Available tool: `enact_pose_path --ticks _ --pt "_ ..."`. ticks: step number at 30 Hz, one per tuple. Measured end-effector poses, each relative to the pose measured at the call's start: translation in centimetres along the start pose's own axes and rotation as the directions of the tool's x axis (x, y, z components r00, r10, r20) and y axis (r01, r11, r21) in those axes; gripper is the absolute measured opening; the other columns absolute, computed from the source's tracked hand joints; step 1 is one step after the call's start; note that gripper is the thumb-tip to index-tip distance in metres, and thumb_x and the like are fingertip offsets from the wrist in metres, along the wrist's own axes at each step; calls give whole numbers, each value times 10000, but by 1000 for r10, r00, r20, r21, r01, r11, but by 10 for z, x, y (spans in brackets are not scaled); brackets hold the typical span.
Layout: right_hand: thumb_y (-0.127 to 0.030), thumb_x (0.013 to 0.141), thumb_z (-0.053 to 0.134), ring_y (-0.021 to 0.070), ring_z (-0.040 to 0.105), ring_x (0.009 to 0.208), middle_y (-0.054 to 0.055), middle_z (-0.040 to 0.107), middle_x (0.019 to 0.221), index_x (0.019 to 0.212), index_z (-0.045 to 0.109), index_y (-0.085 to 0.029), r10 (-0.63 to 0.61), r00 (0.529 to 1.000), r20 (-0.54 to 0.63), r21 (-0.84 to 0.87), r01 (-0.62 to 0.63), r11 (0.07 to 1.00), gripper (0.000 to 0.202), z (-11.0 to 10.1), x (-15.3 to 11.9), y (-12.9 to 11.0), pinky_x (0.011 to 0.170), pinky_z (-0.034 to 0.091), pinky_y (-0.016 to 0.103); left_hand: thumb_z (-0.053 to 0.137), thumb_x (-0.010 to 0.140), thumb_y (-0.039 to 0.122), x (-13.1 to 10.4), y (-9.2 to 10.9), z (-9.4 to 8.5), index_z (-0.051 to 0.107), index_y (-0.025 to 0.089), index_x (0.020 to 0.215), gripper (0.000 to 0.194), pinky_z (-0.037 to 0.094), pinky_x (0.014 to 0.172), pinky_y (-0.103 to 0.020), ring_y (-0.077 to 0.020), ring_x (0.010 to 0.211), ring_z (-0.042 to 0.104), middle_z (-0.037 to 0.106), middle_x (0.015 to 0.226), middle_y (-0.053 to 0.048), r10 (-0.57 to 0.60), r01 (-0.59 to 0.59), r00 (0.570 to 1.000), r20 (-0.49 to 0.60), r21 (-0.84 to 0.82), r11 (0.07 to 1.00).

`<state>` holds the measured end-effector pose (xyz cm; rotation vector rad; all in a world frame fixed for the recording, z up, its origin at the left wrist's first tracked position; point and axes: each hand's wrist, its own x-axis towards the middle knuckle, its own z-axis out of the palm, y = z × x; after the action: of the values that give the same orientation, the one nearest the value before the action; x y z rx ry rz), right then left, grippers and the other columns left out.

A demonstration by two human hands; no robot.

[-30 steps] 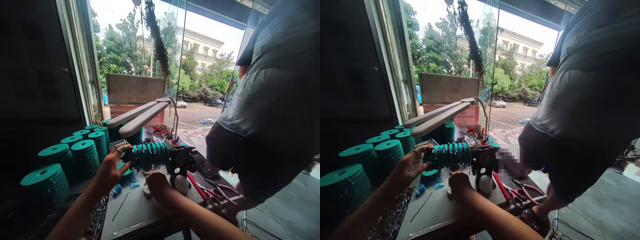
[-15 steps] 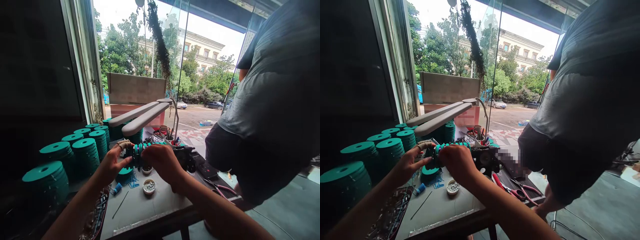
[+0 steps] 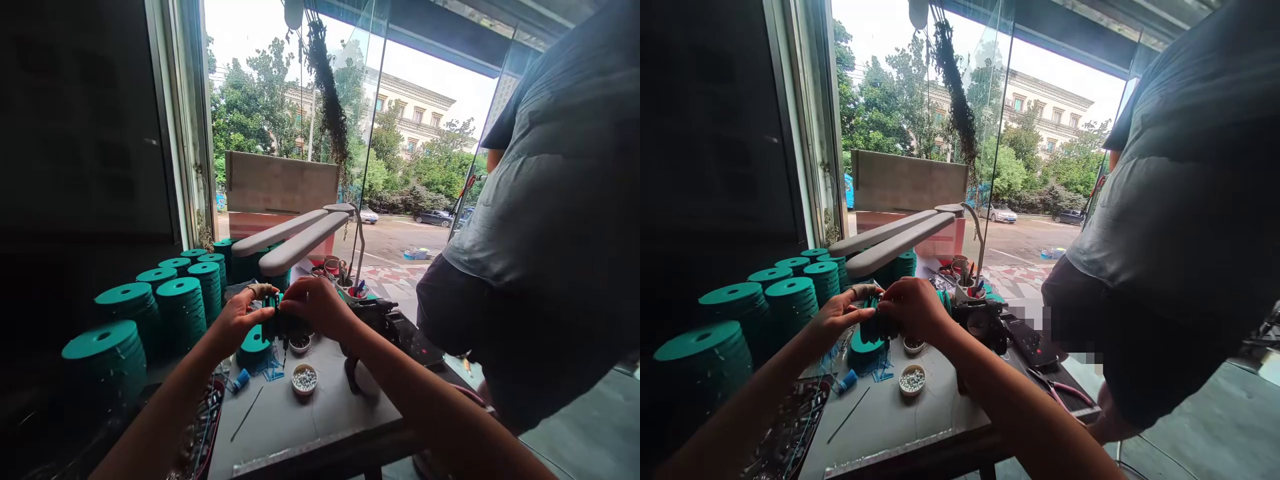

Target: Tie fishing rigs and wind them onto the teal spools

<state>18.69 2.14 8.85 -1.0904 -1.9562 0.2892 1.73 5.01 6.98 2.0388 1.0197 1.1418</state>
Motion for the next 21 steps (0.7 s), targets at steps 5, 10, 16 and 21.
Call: enact_pose_path --ticks 5,10,16,21 --pt "-190 687 667 75 429 549 -29 547 576 692 671 -111 22 999 49 182 -30 983 79 1 1 4 545 335 221 564 673 313 1 -1 0 599 183 942 301 495 613 -314 -225 775 640 695 924 -54 -26 26 1000 3 -49 998" --pt "-187 696 667 77 434 563 -22 533 599 691 682 -109 6 999 49 81 -10 997 80 2 0 0 557 338 218 575 668 319 1 -2 0 586 171 952 320 497 613 -315 -219 763 636 682 940 -67 -44 46 999 18 -86 995" --pt "-173 700 666 75 445 560 -18 534 600 686 686 -105 -26 995 101 -29 29 999 72 0 3 -1 543 321 212 583 659 326 2 0 1 581 152 963 350 498 652 -332 -223 783 628 661 974 -83 -67 69 998 19 -119 991" --pt "-197 720 647 66 437 534 -21 539 571 719 685 -91 -26 978 209 22 22 1000 112 -5 10 4 513 311 197 601 632 355 5 -3 1 585 138 954 389 474 753 -346 -238 880 597 650 947 -79 -83 85 996 20 -145 986"
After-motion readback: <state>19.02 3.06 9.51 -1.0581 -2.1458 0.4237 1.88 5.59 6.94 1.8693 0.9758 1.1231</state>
